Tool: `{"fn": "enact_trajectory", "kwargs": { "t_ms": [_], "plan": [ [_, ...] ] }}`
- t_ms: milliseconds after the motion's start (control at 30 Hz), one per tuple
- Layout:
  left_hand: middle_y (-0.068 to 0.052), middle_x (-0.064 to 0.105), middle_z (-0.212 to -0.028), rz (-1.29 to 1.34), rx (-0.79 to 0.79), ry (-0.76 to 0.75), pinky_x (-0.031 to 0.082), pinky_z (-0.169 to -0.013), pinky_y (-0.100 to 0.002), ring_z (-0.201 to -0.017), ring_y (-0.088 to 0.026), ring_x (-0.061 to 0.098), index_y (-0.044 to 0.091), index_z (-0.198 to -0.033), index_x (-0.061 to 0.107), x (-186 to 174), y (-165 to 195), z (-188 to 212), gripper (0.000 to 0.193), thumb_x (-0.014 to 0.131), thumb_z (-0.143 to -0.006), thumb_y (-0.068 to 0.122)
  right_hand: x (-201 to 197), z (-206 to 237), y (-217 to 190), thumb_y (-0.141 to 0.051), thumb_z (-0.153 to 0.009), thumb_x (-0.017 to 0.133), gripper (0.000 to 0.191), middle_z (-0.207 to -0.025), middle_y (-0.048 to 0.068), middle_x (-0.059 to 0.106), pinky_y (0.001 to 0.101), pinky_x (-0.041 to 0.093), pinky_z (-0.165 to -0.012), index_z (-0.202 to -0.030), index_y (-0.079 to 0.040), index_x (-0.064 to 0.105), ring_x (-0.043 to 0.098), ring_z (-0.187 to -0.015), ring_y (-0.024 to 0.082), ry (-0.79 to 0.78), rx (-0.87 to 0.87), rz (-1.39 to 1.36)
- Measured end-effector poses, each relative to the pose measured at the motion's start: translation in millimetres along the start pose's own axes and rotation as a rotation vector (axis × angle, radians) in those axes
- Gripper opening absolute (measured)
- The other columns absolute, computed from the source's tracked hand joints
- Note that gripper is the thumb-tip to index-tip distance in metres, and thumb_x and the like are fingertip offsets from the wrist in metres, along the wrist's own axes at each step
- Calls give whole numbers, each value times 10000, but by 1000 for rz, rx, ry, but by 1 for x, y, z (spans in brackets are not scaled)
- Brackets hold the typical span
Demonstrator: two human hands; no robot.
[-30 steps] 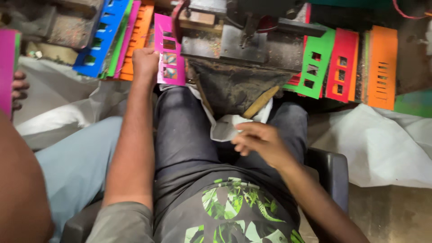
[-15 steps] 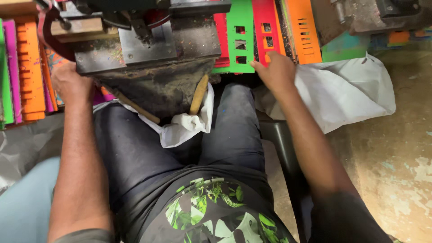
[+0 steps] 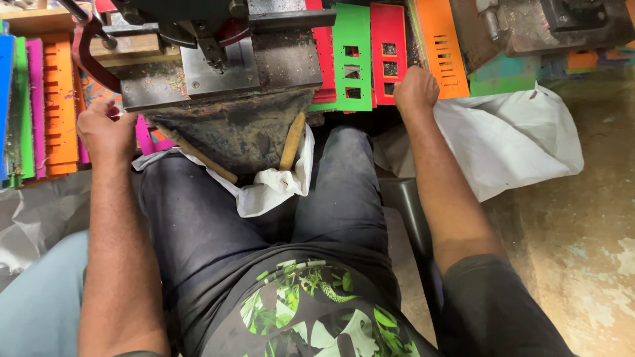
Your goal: The person repeatedly places colorful plastic pieces under a press machine, activates the press, and removes the pieces. The person handles blue, orange, pink, green, and red plastic pieces one at a time, stacking them after pressing.
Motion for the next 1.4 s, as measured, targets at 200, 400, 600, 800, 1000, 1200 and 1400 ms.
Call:
{"fn": "enact_trajectory", "kwargs": {
  "t_ms": [200, 400, 600, 800, 1000, 1200, 1400],
  "plan": [
    [-97, 693, -883, 187, -157, -15, 525, -734, -331, -808, -147, 636, -93, -1045, 699, -6, -6, 25, 192, 785, -964, 58, -12, -2, 1, -200, -742, 798, 242, -880, 284, 704, 522, 547, -782, -843, 15, 758, 687, -858, 448, 61, 34, -111],
    [-17, 708, -892, 810, -217, 289, 512, -670, -242, -748, -88, 627, -38, -1071, 711, -41, 72, 113, 56, 691, -1059, 14, -36, -7, 37, 32, -808, 680, 64, -689, 102, 647, 330, 480, -474, -748, 53, 687, 638, -583, 199, -5, 56, -1139],
    [-64, 751, -958, 938, -220, -244, 563, -700, -229, -796, -93, 698, -29, -1190, 703, -1, 192, 136, 275, 730, -967, 130, -102, 23, 76, 19, -1006, 735, 152, -935, 136, 743, 282, 556, -653, -1136, 97, 728, 668, -711, 181, -191, -98, -1608],
    [-105, 724, -936, 1218, -273, -546, 523, -485, -249, -696, -132, 740, -70, -1192, 622, 33, 250, 131, 321, 665, -961, 149, -102, 92, 31, 100, -948, 739, 192, -889, 168, 729, 274, 518, -632, -1134, 133, 708, 636, -690, 175, -492, -301, -1470],
    [-137, 743, -812, 1296, -495, -322, 554, -522, -262, -627, -151, 703, -107, -1018, 689, 52, 214, 102, 206, 626, -1018, 90, -122, 113, -19, 44, -847, 775, 396, -1125, 103, 729, 243, 599, -842, -1234, 15, 700, 709, -921, 123, -371, -372, -1339],
    [-151, 744, -816, 1313, -487, -271, 574, -539, -266, -614, -166, 715, -106, -1007, 681, 64, 219, 73, 203, 635, -999, 92, -145, 122, -43, -23, -896, 830, 325, -1042, 61, 716, 226, 510, -782, -1215, -39, 766, 633, -894, 95, -170, -496, -888],
    [-163, 763, -782, 557, -71, -52, 579, -590, -345, -630, -213, 764, -85, -1299, 568, 13, 225, 70, 458, 721, -957, 178, -130, 95, -58, -67, -919, 853, 305, -939, 69, 682, 233, 499, -708, -1216, -76, 783, 589, -784, 106, -33, -475, -794]
  ]
}}
Point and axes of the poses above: each hand's wrist, its own z-axis away from the middle knuckle, its own x-axis out of the palm, y = z × x, the point moved 8 cm from there along -z, towards the middle knuckle
